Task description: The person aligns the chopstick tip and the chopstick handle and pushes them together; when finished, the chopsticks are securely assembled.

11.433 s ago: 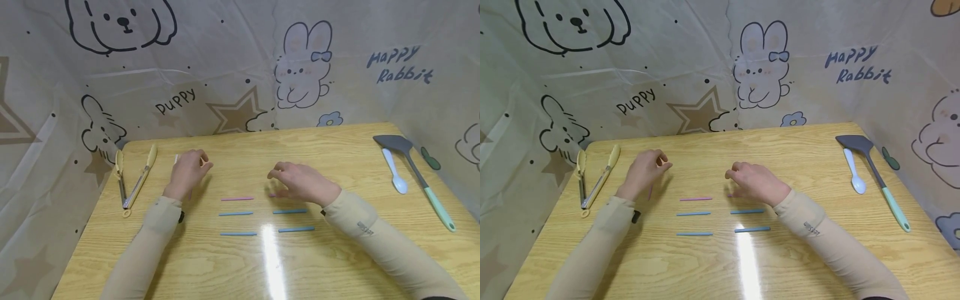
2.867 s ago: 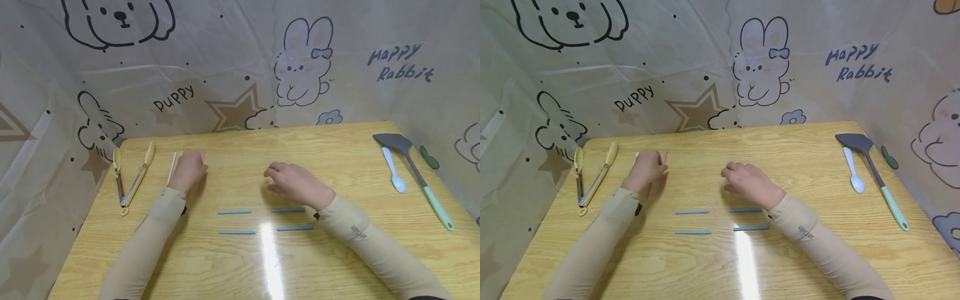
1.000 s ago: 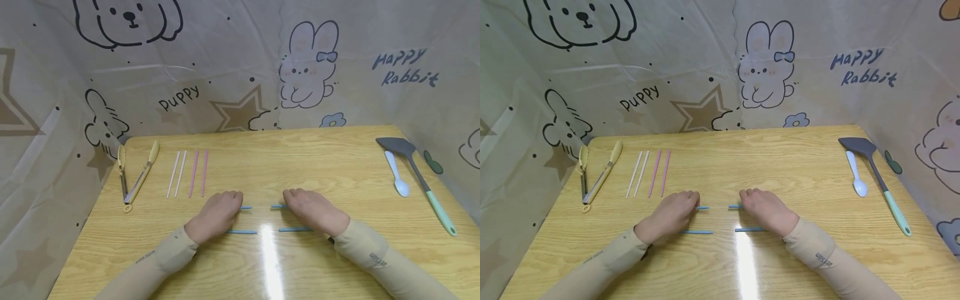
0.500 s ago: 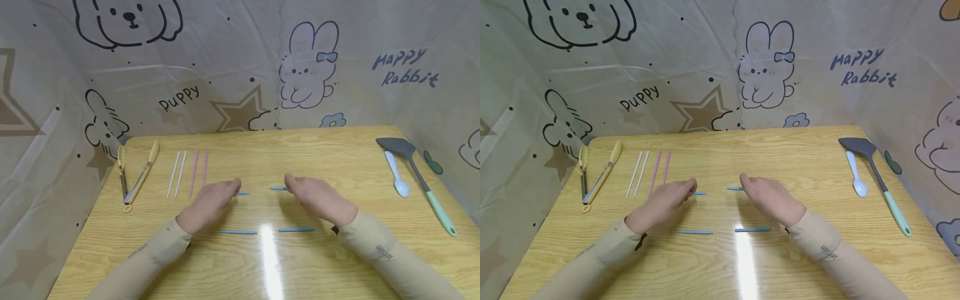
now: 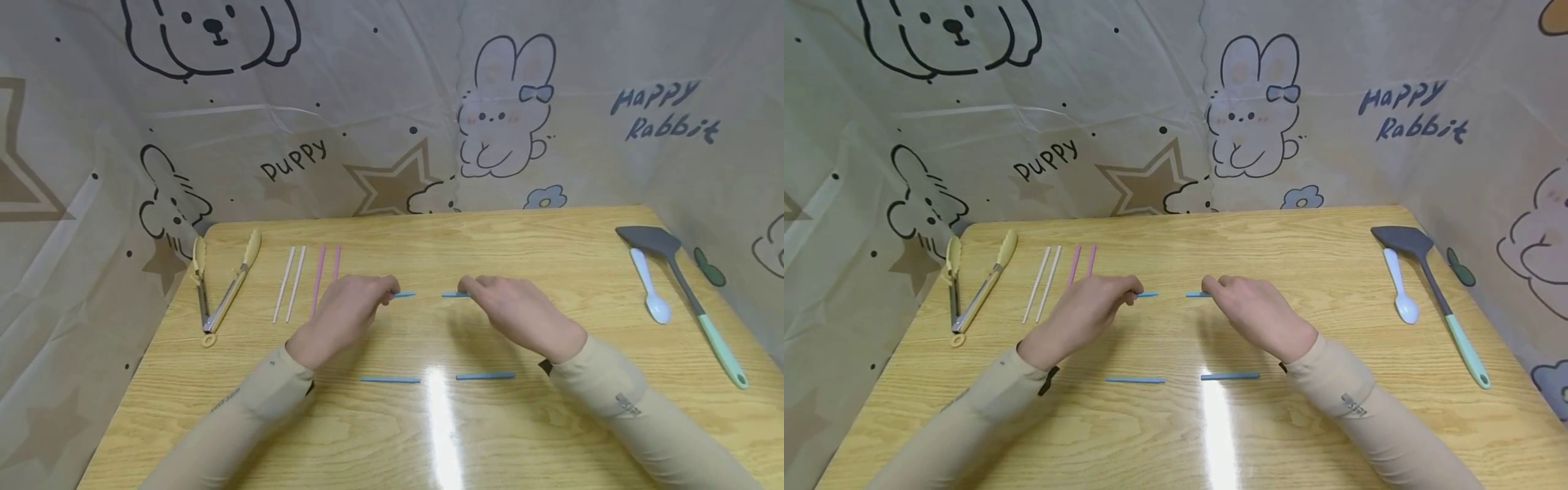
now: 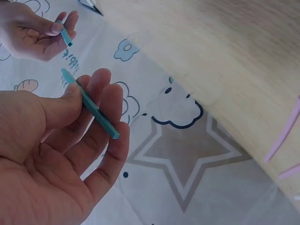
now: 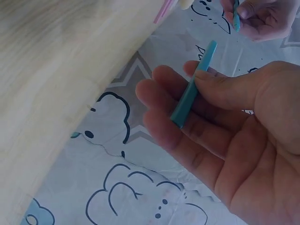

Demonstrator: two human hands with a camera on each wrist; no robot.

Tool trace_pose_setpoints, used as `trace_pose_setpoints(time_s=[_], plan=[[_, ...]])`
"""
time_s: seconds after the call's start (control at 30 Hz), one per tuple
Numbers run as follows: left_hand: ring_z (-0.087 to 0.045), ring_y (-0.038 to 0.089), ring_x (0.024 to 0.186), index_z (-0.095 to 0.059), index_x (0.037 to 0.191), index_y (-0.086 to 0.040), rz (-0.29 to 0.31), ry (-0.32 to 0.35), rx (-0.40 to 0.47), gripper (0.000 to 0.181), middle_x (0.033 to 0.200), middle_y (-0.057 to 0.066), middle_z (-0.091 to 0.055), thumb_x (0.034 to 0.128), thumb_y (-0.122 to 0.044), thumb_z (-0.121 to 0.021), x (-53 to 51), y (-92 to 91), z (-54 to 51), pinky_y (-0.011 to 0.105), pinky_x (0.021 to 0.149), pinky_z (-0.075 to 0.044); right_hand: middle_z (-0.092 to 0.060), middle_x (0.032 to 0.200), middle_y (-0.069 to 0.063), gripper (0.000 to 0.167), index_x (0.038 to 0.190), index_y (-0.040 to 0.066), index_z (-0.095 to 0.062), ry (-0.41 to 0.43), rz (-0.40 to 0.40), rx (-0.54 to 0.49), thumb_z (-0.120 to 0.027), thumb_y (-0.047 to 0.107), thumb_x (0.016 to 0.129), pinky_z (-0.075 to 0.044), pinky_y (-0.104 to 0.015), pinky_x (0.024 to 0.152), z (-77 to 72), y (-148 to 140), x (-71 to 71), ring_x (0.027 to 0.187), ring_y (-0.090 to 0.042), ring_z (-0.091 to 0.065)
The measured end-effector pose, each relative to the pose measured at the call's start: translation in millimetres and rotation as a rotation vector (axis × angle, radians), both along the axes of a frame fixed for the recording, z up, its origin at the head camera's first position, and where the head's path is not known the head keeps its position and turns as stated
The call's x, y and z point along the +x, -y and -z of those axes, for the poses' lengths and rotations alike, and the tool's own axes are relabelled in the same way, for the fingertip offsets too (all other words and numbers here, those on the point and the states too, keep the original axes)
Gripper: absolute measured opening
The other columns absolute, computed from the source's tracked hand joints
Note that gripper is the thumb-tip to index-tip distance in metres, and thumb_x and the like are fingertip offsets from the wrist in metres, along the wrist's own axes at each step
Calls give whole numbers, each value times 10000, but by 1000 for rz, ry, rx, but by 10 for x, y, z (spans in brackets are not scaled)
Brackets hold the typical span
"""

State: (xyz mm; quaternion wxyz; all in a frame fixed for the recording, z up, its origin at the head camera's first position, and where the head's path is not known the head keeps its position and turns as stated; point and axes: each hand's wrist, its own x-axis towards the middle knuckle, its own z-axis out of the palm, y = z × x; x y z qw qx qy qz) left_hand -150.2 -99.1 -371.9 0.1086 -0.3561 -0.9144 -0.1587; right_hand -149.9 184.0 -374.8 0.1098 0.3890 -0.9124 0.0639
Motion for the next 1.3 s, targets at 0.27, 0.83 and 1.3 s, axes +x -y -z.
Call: trace_pose_setpoints(time_s=[0.27,0.83,1.3], plan=[[-582,59,635,-711,1008,-122,-30,-8,-14,193,874,-14,-727,888,28,-696,9,-51,-56,194,517,-471,-528,699,38,393,1065,74,-600,-5,0,-7,-583,-213,797,-303,-199,375,-122,27,7,476,-75,-337],[-595,59,614,-713,958,-154,-9,-51,-24,128,835,-50,-720,880,-55,-736,34,-109,-75,171,472,-423,-575,746,39,349,1076,102,-610,13,-19,-29,-609,-158,843,-313,-194,377,-218,134,47,478,-70,-341],[-518,43,556,-714,956,-133,17,-64,0,92,766,-37,-692,889,-70,-721,58,-135,-78,158,440,-379,-583,748,15,321,1081,81,-611,31,-41,-24,-656,-139,852,-320,-188,386,-207,170,42,489,-78,-351]])
